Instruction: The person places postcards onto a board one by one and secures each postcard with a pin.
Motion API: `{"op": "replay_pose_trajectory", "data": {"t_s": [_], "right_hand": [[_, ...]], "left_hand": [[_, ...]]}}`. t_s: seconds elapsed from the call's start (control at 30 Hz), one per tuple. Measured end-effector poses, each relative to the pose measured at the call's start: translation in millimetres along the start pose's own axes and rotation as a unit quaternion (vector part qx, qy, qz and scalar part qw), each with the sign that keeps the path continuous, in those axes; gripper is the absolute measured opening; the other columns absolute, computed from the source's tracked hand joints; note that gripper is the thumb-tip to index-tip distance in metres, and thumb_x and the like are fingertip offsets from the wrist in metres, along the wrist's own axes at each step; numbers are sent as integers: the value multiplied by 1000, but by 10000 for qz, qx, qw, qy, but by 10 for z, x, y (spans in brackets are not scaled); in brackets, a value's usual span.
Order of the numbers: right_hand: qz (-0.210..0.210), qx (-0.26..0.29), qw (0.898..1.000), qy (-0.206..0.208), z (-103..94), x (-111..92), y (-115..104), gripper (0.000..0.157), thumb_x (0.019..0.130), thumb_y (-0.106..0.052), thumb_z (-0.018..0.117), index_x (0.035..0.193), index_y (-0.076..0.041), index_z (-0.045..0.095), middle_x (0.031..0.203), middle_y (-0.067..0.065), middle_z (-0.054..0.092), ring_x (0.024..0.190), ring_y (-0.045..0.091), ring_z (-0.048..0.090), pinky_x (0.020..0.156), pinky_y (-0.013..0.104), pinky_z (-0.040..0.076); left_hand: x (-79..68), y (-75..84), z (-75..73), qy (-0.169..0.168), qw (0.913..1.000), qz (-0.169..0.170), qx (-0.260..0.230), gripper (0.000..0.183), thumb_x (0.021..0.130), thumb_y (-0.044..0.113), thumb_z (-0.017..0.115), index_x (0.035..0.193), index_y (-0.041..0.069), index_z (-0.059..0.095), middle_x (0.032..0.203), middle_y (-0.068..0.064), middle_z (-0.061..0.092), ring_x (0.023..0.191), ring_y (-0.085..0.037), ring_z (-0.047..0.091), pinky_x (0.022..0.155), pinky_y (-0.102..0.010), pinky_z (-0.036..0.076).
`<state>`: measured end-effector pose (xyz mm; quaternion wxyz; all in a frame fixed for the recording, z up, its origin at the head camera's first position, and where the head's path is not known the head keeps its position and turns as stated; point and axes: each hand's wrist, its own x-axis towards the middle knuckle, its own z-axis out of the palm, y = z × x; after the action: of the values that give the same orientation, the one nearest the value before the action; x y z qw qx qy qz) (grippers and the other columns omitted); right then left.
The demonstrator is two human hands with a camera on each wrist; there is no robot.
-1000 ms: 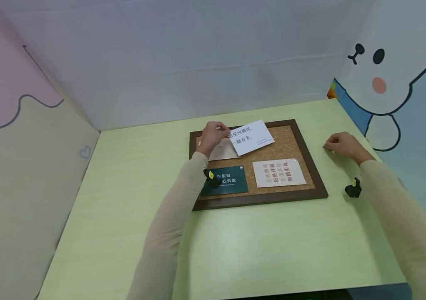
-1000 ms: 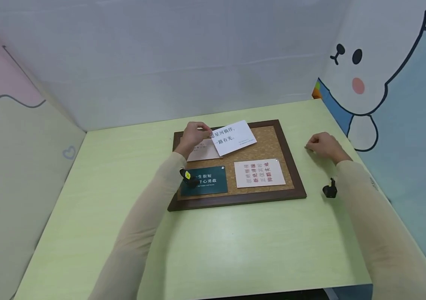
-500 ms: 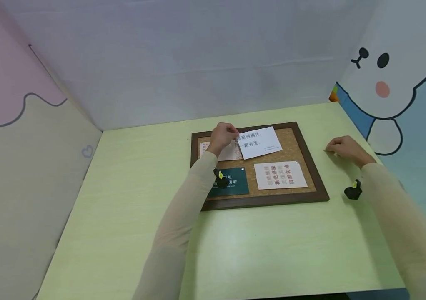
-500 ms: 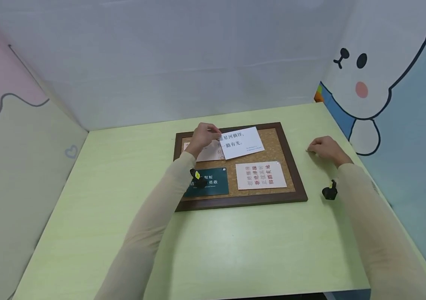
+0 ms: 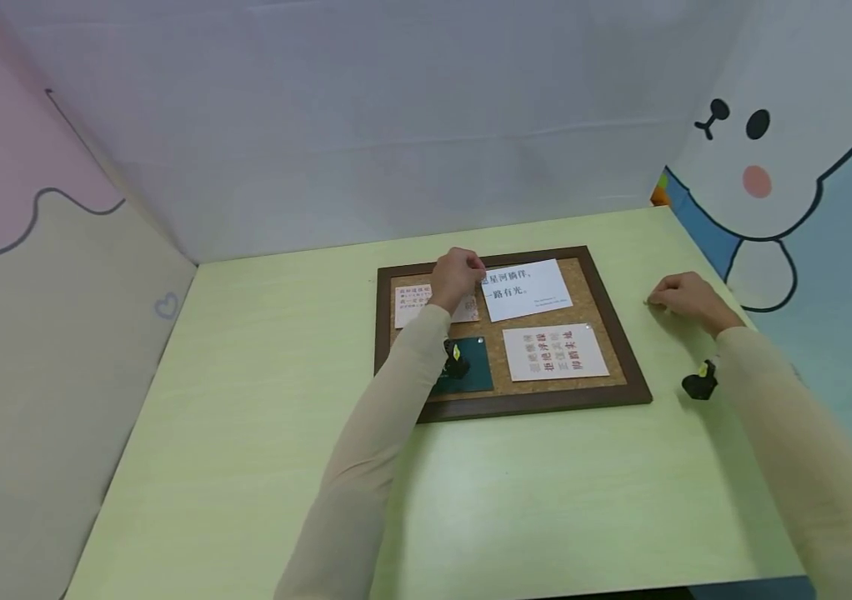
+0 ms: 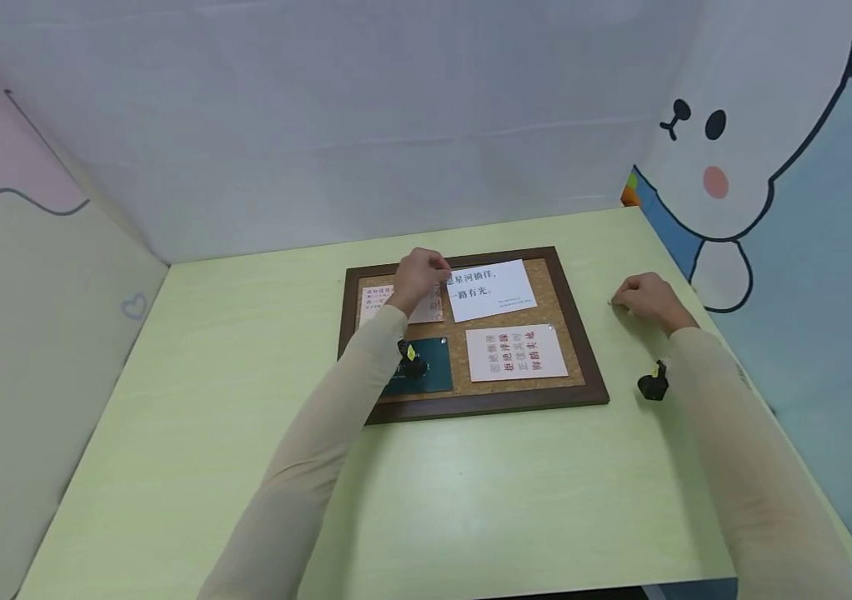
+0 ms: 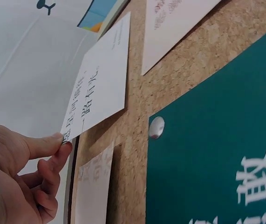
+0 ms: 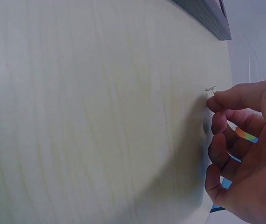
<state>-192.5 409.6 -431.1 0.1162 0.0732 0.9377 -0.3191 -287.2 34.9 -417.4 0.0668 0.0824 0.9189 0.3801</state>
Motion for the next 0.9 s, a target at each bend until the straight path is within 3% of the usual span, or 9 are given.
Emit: {"op": "replay_pose_trajectory", "data": {"t_s": [0.3,0.53,0.73,0.9], "right_hand": [[439,66,9990,-62,-15,41,-10,28,94,-20,59,92,8,64,76,5,55,66,18,46,61,33,37],[483,40,9988,-18,19,15,-26,32,93,-20,60,96,12,63,79,8,56,68,19,47,61,33,39],[384,41,9992,-48,9,6,-19,35,93,-22,58,98,12,64,77,6,56,66,18,47,60,33,39],[270,-190,9995,2,-39,-57,-52,37,96,-23,56,106,12,62,86,14,60,71,21,49,62,33,40]], "left_hand": [[32,42,124,243,9952,378,869,16,98,19,61,89,13,72,82,-1,68,69,-16,59,62,-31,44],[65,66,206,433,9899,505,1254,19,99,17,59,83,13,69,85,-2,71,69,-17,63,61,-32,48],[69,88,266,430,9881,453,1408,12,99,18,59,92,13,68,91,-2,71,73,-15,64,62,-31,50],[29,104,209,282,9852,569,1591,12,99,22,59,99,12,66,95,-3,71,73,-16,64,63,-32,50]]}}
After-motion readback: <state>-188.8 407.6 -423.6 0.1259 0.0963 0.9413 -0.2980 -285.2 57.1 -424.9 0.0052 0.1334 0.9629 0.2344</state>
